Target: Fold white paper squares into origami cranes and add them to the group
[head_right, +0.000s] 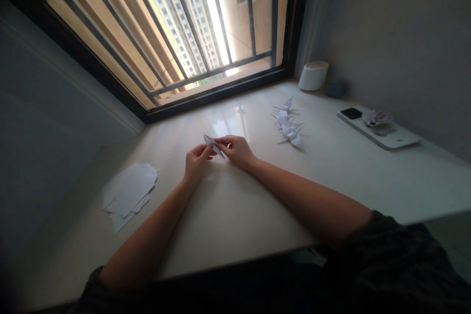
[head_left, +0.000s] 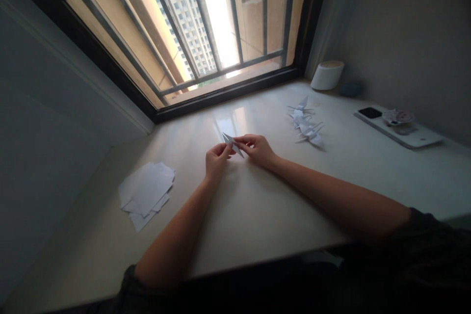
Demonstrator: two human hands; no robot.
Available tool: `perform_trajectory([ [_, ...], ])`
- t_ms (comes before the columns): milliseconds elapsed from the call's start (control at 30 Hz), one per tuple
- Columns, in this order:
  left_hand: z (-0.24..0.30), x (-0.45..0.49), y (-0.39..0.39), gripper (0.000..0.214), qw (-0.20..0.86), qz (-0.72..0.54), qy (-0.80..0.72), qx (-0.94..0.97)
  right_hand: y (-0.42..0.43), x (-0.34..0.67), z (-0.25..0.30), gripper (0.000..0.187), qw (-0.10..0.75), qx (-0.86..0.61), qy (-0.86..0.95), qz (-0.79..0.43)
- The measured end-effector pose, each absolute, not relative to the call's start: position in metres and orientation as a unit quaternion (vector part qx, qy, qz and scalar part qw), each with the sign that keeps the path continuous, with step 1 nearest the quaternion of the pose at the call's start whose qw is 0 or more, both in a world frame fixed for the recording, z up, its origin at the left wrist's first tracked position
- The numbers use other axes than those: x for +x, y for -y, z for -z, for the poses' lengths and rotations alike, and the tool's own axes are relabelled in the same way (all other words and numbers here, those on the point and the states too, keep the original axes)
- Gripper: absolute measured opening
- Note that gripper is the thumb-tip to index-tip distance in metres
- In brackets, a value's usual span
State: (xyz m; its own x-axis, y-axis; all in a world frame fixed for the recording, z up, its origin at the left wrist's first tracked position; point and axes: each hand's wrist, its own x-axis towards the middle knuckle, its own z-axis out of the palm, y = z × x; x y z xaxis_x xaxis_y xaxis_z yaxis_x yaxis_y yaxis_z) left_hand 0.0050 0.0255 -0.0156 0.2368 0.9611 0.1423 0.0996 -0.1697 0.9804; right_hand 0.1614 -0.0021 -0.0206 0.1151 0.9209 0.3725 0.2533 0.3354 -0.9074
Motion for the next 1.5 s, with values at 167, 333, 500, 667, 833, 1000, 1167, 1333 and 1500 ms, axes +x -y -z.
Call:
perform_trajectory([
  [167,0.014,0.006,-0.025,0.034,0.491,-0.467,-0.426,0.599,0.004,0.160,0.019,0.029,0.548,-0.493,0.605,-0.301],
  [333,0.011,0.007,-0.023,0.032,0.485,-0.491,-0.422,0.588,0.004,0.160,0.022,0.036,0.512,-0.508,0.614,-0.323],
  [500,0.008,0.009,-0.020,0.031,0.472,-0.486,-0.409,0.611,0.003,0.160,0.022,0.040,0.508,-0.510,0.611,-0.329],
  [667,0.008,0.009,-0.020,0.031,0.480,-0.502,-0.409,0.592,0.005,0.161,0.018,0.042,0.484,-0.507,0.626,-0.342],
  [833,0.011,0.006,-0.023,0.030,0.481,-0.496,-0.428,0.582,0.004,0.162,0.019,0.036,0.474,-0.502,0.639,-0.338],
  [1000,0.014,0.005,-0.025,0.029,0.493,-0.504,-0.427,0.566,0.005,0.160,0.018,0.034,0.475,-0.501,0.640,-0.337],
  [1167,0.014,0.005,-0.027,0.030,0.516,-0.514,-0.418,0.544,0.006,0.159,0.017,0.034,0.483,-0.487,0.641,-0.345],
  [1333,0.013,0.005,-0.030,0.031,0.536,-0.534,-0.414,0.506,0.003,0.160,0.019,0.032,0.503,-0.449,0.636,-0.377],
  [1500,0.012,0.005,-0.030,0.030,0.562,-0.538,-0.400,0.484,0.002,0.160,0.020,0.029,0.503,-0.442,0.631,-0.392],
])
